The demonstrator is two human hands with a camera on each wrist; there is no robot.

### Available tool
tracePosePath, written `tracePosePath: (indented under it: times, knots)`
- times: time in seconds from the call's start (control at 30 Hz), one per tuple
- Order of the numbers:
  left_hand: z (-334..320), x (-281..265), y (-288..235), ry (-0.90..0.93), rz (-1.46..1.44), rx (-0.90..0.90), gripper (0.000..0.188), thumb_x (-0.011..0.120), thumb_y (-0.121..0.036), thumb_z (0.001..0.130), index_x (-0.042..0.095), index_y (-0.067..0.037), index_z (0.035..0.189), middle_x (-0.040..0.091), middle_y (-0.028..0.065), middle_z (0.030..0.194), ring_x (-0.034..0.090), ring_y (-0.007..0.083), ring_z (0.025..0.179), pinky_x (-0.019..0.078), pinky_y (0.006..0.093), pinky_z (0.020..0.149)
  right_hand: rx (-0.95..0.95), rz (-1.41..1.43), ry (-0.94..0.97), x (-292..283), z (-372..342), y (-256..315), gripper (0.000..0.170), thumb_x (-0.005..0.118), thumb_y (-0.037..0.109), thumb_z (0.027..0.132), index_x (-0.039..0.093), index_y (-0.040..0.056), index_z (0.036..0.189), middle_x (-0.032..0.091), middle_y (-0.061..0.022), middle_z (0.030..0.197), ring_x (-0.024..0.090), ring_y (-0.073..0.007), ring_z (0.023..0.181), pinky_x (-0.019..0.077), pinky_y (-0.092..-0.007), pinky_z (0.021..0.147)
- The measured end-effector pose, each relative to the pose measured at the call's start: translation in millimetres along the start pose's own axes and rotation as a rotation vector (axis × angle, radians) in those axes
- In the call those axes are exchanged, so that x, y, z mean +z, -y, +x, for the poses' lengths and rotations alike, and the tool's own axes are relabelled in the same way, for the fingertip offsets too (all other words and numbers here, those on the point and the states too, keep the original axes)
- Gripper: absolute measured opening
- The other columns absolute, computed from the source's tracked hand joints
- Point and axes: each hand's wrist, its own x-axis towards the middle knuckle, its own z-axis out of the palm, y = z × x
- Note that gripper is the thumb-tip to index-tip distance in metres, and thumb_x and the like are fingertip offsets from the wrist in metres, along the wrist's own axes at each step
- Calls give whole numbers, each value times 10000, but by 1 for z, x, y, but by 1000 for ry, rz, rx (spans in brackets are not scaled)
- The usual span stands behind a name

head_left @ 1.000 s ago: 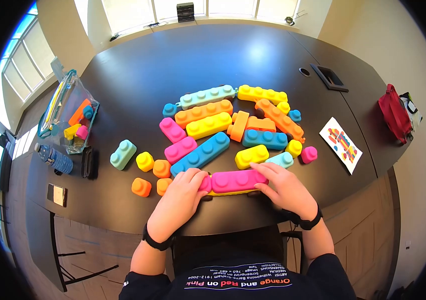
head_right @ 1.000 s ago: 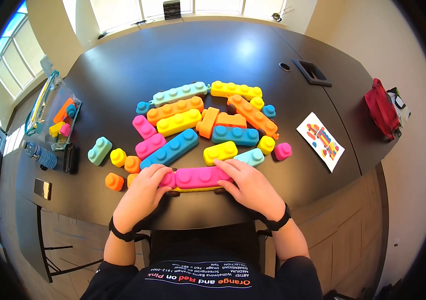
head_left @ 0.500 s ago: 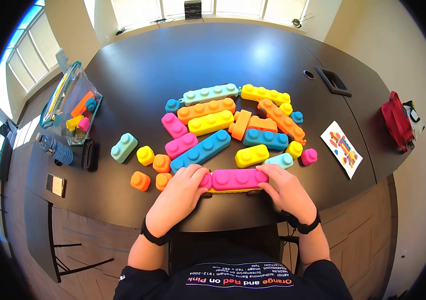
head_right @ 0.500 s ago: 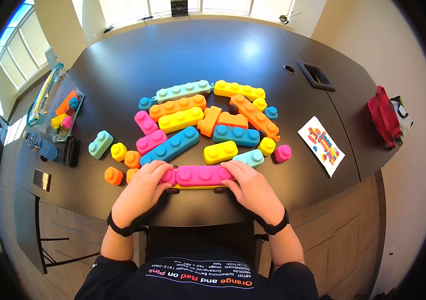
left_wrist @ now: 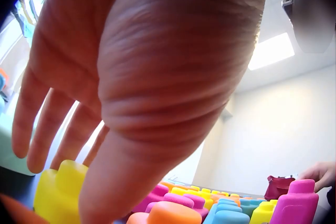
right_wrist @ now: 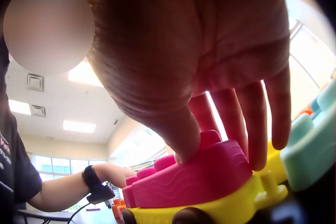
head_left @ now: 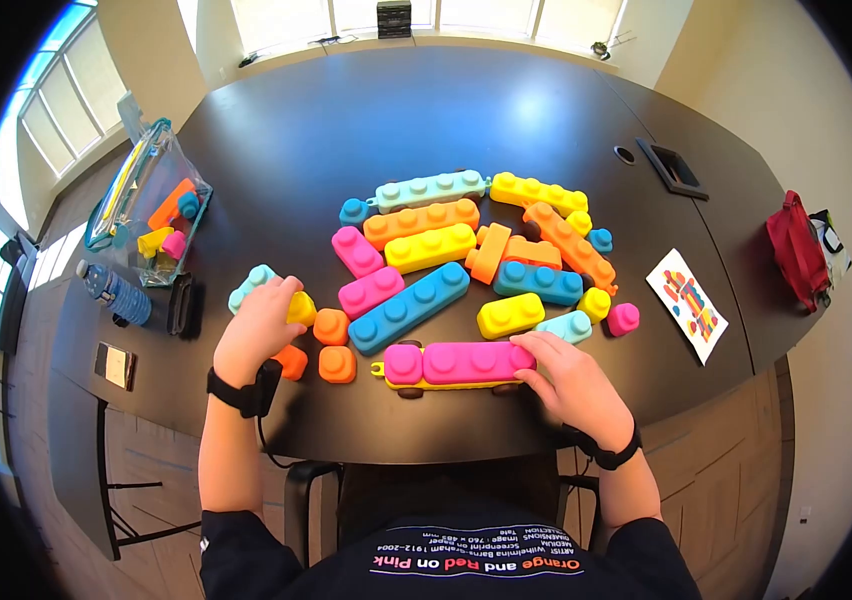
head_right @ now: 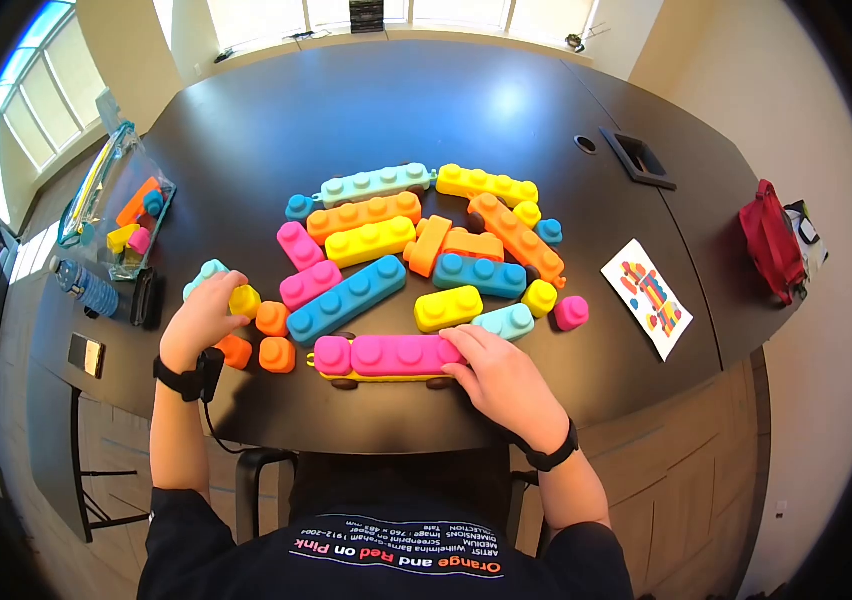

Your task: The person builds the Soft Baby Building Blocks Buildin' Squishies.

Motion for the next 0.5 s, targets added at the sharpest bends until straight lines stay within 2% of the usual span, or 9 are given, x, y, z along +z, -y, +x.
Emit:
tracePosePath:
  times: [0.07, 0.2, 0.27, 0.3, 0.37, 0.43, 0.5]
  knots:
    - [4, 2, 3, 66, 15, -13, 499, 849, -54, 765, 592, -38, 1192, 662, 188, 1092, 636, 412, 1101, 524, 480, 925, -8, -2, -10, 0, 0, 0, 359, 723, 121, 957, 638, 24, 1291, 688, -166, 1200, 677, -377, 1097, 562, -438, 929]
    - [9, -1, 1, 88, 19, -15, 461, 830, -44, 775, 581, -37, 1162, 641, 192, 1117, 636, 412, 1102, 526, 489, 912, -28, 5, -27, 1, 0, 0, 377, 733, 96, 945, 631, 36, 1303, 696, -162, 1176, 684, -391, 1075, 564, -443, 914]
    - [9, -16, -20, -42, 16, -19, 435, 802, -38, 796, 597, -25, 1179, 605, 195, 1148, 630, 415, 1085, 528, 471, 906, -29, 8, -26, 2, 0, -1, 375, 732, 97, 946, 631, 36, 1303, 694, -162, 1181, 682, -393, 1078, 563, -445, 914]
    - [7, -24, -35, -43, 18, -19, 435, 802, -38, 796, 597, -25, 1179, 605, 195, 1148, 630, 415, 1085, 528, 471, 906, -31, 10, -26, 2, 1, -1, 374, 731, 98, 948, 631, 37, 1303, 693, -161, 1186, 680, -396, 1080, 563, -446, 915]
    - [0, -35, -69, -149, -270, 48, 444, 760, -28, 815, 618, -36, 1236, 600, 145, 1187, 637, 352, 1047, 524, 411, 934, -31, 11, -32, 3, 2, 1, 361, 729, 110, 952, 638, 26, 1291, 692, -166, 1184, 678, -392, 1083, 563, -444, 920]
    - [-3, -31, -99, -195, -406, 251, 496, 761, -11, 811, 623, -37, 1287, 585, 146, 1180, 628, 318, 1074, 518, 394, 953, -27, 13, -33, 4, 1, 2, 349, 727, 123, 956, 645, 16, 1279, 691, -171, 1183, 676, -388, 1086, 562, -442, 925]
    - [-7, -25, -122, -83, -529, 277, 538, 772, -29, 829, 622, -50, 1345, 586, 156, 1231, 619, 338, 1139, 506, 400, 1000, -32, 9, -43, 5, 1, 2, 348, 727, 120, 955, 647, 19, 1278, 692, -171, 1180, 676, -388, 1082, 563, -443, 919]
